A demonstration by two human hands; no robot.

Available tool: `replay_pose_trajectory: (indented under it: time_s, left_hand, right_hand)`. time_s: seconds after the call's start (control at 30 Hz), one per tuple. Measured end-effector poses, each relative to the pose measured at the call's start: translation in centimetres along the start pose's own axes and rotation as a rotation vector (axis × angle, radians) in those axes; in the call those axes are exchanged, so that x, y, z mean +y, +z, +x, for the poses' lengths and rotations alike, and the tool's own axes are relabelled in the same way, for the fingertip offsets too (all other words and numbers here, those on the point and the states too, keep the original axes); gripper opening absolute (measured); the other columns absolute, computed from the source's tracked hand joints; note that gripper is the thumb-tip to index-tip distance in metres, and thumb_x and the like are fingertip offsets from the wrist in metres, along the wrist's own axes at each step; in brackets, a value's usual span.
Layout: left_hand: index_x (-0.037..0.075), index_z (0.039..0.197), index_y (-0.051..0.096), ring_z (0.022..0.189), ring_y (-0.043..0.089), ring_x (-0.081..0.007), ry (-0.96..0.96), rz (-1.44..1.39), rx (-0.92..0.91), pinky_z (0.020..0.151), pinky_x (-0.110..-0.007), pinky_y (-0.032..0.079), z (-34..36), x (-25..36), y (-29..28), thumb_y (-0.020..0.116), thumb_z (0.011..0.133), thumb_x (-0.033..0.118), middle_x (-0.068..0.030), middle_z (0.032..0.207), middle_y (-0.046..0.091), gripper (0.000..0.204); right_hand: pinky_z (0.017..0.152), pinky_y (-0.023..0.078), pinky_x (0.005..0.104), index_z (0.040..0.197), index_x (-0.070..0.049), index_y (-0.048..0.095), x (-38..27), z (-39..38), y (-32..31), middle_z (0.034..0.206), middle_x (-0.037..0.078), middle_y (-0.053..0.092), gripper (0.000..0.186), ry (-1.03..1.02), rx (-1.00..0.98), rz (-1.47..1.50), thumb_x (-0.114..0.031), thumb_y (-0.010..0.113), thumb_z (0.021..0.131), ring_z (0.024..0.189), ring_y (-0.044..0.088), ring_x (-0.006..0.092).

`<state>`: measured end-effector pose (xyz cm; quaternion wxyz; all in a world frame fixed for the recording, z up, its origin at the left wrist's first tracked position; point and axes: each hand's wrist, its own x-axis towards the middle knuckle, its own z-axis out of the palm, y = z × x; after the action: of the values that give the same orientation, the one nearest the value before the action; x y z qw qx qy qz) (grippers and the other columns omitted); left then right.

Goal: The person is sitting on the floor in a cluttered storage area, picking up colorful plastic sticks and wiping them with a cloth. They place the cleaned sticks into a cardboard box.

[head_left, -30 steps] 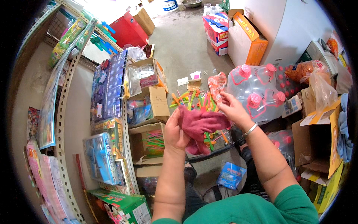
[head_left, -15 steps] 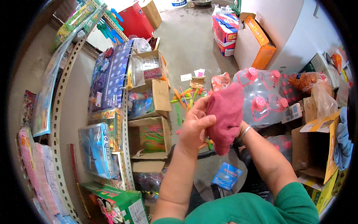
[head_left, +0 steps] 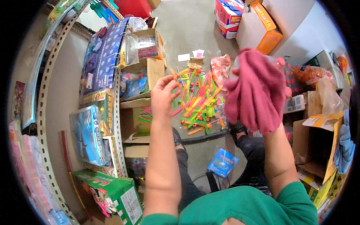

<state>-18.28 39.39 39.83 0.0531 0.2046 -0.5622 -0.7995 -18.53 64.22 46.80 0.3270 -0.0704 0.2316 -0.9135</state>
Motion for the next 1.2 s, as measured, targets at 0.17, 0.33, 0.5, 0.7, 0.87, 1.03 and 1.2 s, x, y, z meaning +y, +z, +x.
replay_pose_trajectory:
  time_s: [0.17,0.33,0.5,0.7,0.87,1.03,1.2]
  left_hand:
    - [0.004,0.096,0.054,0.076,0.055,-0.0130,-0.290,0.388,0.079,0.061,-0.029,0.047,3.1,-5.4,-3.7,0.056,0.077,0.011,-0.0044,0.087,0.057,0.020]
    - [0.003,0.095,0.053,0.066,0.054,-0.0148,-0.447,0.685,-0.014,0.049,-0.031,0.045,6.7,-13.7,-8.1,0.057,0.074,0.012,-0.0055,0.080,0.056,0.023]
    - [0.005,0.087,0.059,0.061,0.055,-0.0156,-0.390,1.056,-0.126,0.052,-0.032,0.046,7.8,-20.9,-7.8,0.057,0.072,0.014,-0.0046,0.068,0.058,0.018]
    - [0.008,0.083,0.062,0.078,0.059,-0.0293,-0.099,1.393,-0.213,0.068,-0.040,0.047,10.5,-28.2,-2.4,0.053,0.072,0.021,-0.0144,0.081,0.061,0.019]
    - [0.007,0.079,0.062,0.078,0.059,-0.0310,-0.026,1.589,-0.210,0.065,-0.043,0.048,13.1,-32.2,1.1,0.048,0.074,0.018,-0.0145,0.082,0.060,0.018]
    - [0.005,0.078,0.060,0.076,0.059,-0.0299,-0.086,1.615,-0.234,0.062,-0.041,0.048,14.4,-36.1,1.3,0.045,0.076,0.015,-0.0140,0.084,0.060,0.018]
    - [0.006,0.073,0.055,0.070,0.057,-0.0321,0.143,1.507,-0.202,0.058,-0.042,0.046,12.8,-36.1,0.4,0.050,0.076,0.018,-0.0137,0.079,0.059,0.014]
  right_hand:
    - [0.093,0.036,0.0403,0.119,-0.003,0.038,-0.2,-1.3,-3.3,0.119,0.015,0.045,0.049,-0.436,0.084,-0.578,-0.037,0.043,0.085,0.105,0.047,0.0278]
    - [0.094,0.035,0.0419,0.123,-0.002,0.034,-3.2,-3.3,-0.8,0.121,0.014,0.043,0.054,-0.560,0.375,-0.463,-0.040,0.040,0.086,0.107,0.046,0.0291]
    - [0.092,0.037,0.0381,0.121,-0.001,0.036,-1.0,-6.9,1.2,0.119,0.015,0.045,0.058,-0.306,0.464,-0.002,-0.045,0.042,0.084,0.104,0.047,0.0257]
    - [0.092,0.037,0.0383,0.120,-0.001,0.036,0.4,-9.2,-4.9,0.118,0.016,0.045,0.056,-0.143,0.768,-0.314,-0.044,0.042,0.084,0.104,0.047,0.0260]
    - [0.091,0.037,0.0384,0.119,-0.001,0.037,0.9,-9.6,-8.5,0.117,0.016,0.045,0.055,-0.033,0.889,-0.471,-0.043,0.043,0.084,0.103,0.048,0.0264]
    - [0.090,0.037,0.0386,0.118,-0.001,0.038,1.8,-9.5,-9.8,0.116,0.016,0.046,0.054,0.030,0.974,-0.566,-0.042,0.043,0.084,0.102,0.048,0.0267]
    - [0.090,0.037,0.0387,0.118,-0.001,0.038,2.1,-9.2,-11.6,0.115,0.016,0.046,0.053,0.059,0.973,-0.618,-0.041,0.043,0.083,0.102,0.048,0.0270]
